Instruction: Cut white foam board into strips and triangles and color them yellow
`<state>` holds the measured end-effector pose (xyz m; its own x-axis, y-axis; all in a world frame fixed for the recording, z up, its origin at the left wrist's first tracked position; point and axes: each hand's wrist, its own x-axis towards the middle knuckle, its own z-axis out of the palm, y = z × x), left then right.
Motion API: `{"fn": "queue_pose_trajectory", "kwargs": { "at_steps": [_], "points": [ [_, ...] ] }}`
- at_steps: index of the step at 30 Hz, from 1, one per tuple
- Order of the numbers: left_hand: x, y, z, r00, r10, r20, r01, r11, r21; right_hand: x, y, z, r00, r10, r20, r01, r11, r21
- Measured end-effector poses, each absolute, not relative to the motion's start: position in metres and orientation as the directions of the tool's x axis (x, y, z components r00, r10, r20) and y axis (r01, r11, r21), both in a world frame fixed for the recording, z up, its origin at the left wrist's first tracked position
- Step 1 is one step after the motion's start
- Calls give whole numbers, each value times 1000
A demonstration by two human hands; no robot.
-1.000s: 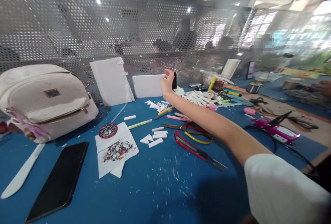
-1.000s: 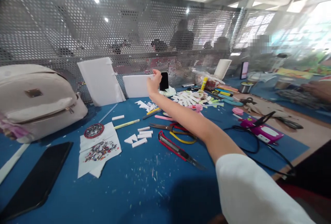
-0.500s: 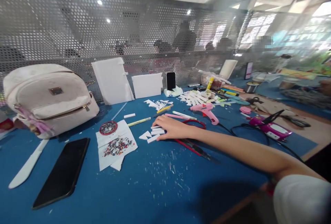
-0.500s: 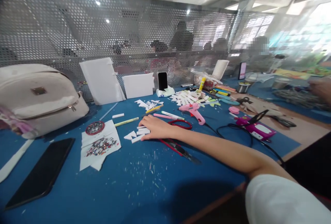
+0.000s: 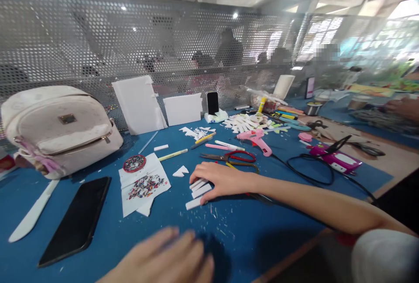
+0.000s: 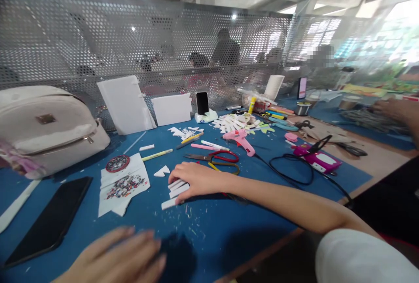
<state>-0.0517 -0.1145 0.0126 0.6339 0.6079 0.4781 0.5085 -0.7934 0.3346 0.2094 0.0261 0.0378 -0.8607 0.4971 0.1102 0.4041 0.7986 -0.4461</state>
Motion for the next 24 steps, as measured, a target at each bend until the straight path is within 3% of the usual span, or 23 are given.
{"fn": "queue_pose_trajectory", "kwargs": {
  "at_steps": [4,12,20,24],
  "points": [
    [-30,-68,16,677,616,402,573,-785,236,211,33,31,-820,557,132,422,744,-519],
    [-21,-43,4,621,708,336,655,-705,272,217,48,19,-730,644,229,446,703,-555],
    [-28,-43,-1,626,706,332,618,-708,342,225,46,24,-707,635,310,328,683,-652],
    [-29,-47,2,599,710,369,580,-703,412,224,43,22,-733,604,313,336,721,-606]
  ]
}}
